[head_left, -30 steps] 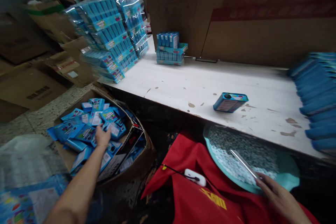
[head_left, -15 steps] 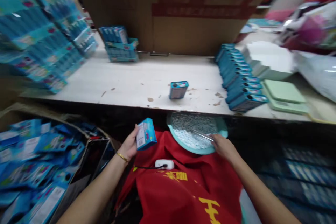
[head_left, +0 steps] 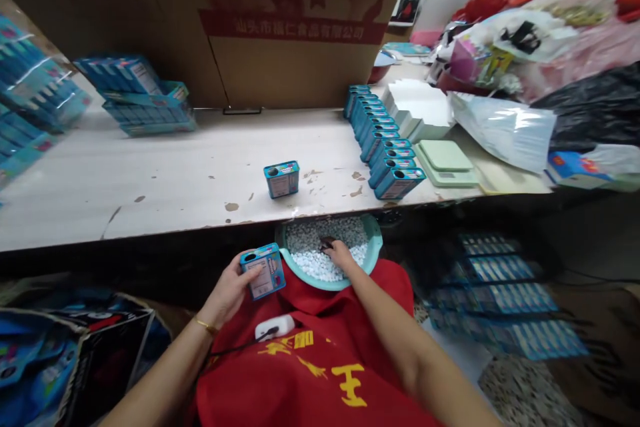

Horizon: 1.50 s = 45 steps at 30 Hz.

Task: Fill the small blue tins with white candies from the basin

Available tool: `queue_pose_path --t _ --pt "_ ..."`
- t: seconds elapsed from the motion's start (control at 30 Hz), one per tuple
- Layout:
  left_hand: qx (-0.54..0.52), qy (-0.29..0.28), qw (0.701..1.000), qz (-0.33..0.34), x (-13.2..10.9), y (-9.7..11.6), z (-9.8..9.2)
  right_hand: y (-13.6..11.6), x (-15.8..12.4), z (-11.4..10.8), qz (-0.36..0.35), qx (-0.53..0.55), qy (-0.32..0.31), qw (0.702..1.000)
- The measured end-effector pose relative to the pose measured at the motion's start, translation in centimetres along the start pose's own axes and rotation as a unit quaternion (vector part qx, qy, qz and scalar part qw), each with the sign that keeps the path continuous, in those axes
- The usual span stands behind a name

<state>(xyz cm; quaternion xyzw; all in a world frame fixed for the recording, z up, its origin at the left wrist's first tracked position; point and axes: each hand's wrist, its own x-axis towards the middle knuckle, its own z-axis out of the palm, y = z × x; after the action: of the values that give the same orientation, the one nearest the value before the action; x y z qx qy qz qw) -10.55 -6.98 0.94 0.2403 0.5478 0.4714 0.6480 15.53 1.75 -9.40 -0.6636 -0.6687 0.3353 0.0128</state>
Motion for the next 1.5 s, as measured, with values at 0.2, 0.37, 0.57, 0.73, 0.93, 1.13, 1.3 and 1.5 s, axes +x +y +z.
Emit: queue_pose_path --t 0.2,0.37,0.57,0.73,0.93,1.13,1.3,1.5 --pt "0.206 -0.038 0.972 0.108 2.5 -0.5 3.0 2.8 -3.0 -3.2 -0.107 0.160 0.024 0.981" --pt "0.291 -0.077 0.937 0.176 4.7 -1.0 5.6 2.7 -6.2 -8.3 -0.175 0.187 0.030 0.966" --pt "0.391 -0.091 0.882 0.248 5.4 -1.9 8.0 -0.9 -8.7 -13.3 -0.247 0.038 -0.011 0.968" --pt "0.422 -0.094 0.860 0.270 5.5 -3.0 8.4 -3.3 -9.0 -15.0 -0.240 -0.151 -0.018 0.959" --pt "0.427 -0.086 0.856 0.278 5.4 -3.8 8.1 -6.8 -10.0 -15.7 -0.215 -0.284 -0.029 0.934" --pt "0.415 -0.071 0.862 0.282 5.6 -3.9 7.9 -9.1 -10.7 -16.2 -0.207 -0.305 -0.016 0.929" --pt "0.379 -0.064 0.881 0.276 5.3 -3.0 6.6 -2.6 -9.6 -15.5 -0.189 -0.231 0.004 0.955" --pt "0.330 -0.038 0.910 0.249 4.9 -1.9 5.6 2.2 -5.8 -6.9 -0.062 -0.161 -0.005 0.985"
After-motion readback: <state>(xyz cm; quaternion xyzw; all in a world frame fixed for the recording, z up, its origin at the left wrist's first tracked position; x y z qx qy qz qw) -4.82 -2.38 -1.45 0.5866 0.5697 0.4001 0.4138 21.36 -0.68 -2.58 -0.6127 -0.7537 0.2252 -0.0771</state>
